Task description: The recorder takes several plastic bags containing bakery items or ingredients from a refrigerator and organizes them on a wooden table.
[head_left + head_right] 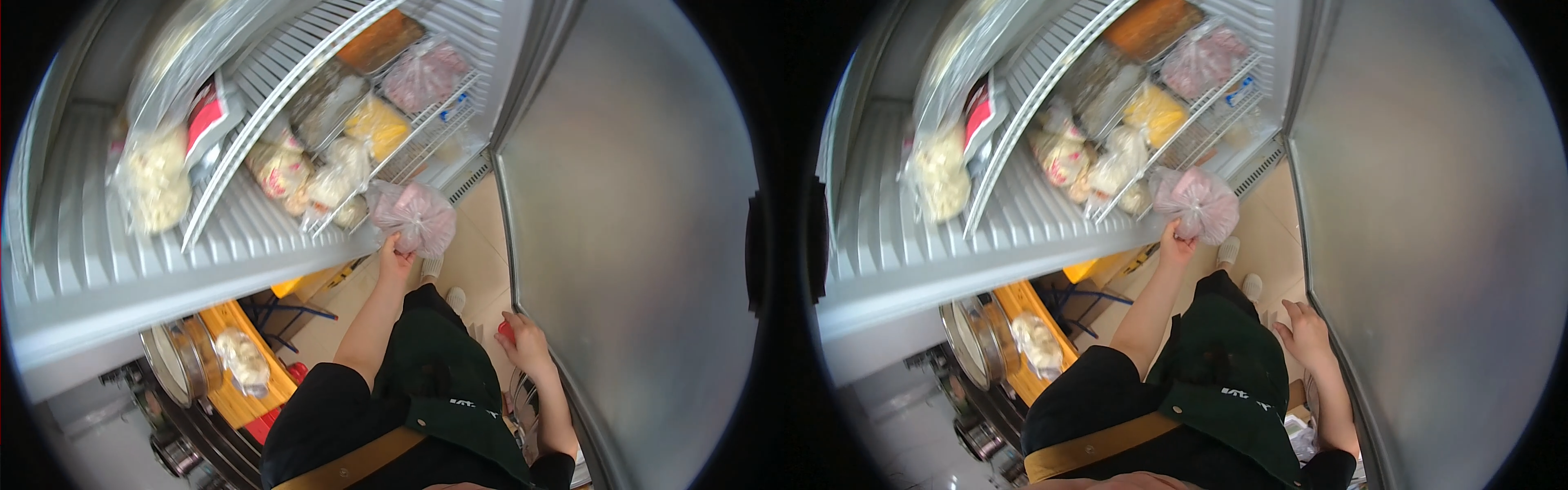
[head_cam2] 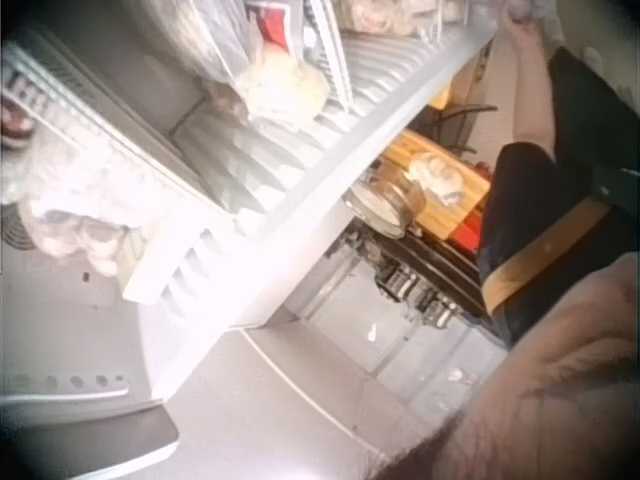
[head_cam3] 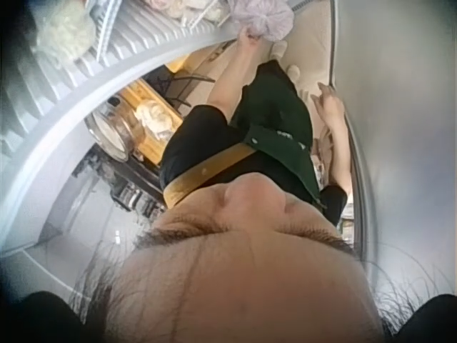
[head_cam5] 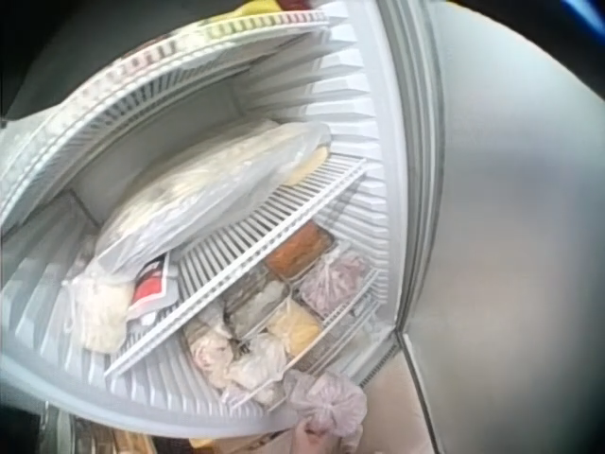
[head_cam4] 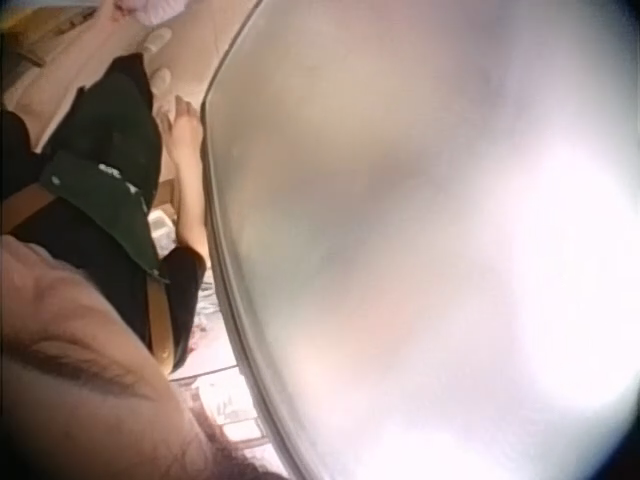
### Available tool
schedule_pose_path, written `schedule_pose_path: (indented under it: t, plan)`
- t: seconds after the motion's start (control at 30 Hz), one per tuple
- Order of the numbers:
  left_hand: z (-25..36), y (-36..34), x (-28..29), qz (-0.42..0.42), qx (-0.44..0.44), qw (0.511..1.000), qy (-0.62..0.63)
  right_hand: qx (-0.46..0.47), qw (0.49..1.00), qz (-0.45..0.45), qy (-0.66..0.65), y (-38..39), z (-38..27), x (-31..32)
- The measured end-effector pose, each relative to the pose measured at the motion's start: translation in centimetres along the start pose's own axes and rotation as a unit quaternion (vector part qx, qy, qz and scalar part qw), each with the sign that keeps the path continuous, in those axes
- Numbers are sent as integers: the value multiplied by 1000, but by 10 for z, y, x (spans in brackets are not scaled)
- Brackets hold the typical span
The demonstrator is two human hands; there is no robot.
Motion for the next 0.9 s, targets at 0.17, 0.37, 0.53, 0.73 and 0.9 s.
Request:
schedule_pose_path:
  t: [0.17,0.37,0.53,0.73,0.9]
  plan:
    - [-9,66,69,-32,2,999,12,51,998,-19,20,11,-10,-13]
    - [4,161,166,-26,-85,996,33,83,986,-66,126,22,-7,-35]
    - [23,233,252,4,-181,980,81,57,945,-100,305,29,32,-57]
    - [39,323,359,93,-250,947,178,-3,916,-162,366,37,85,-72]
    - [61,388,449,159,-329,888,280,-96,883,-204,412,40,85,-83]
Point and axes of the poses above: each hand's wrist, its own y-axis away from the middle knuckle, its own x-axis out of the back of the hand, z = x × y, the point moved 2 cm from there along -y, towards the middle knuckle, and after that the axes turned 4 degrees about -y, right-handed, at the moved point
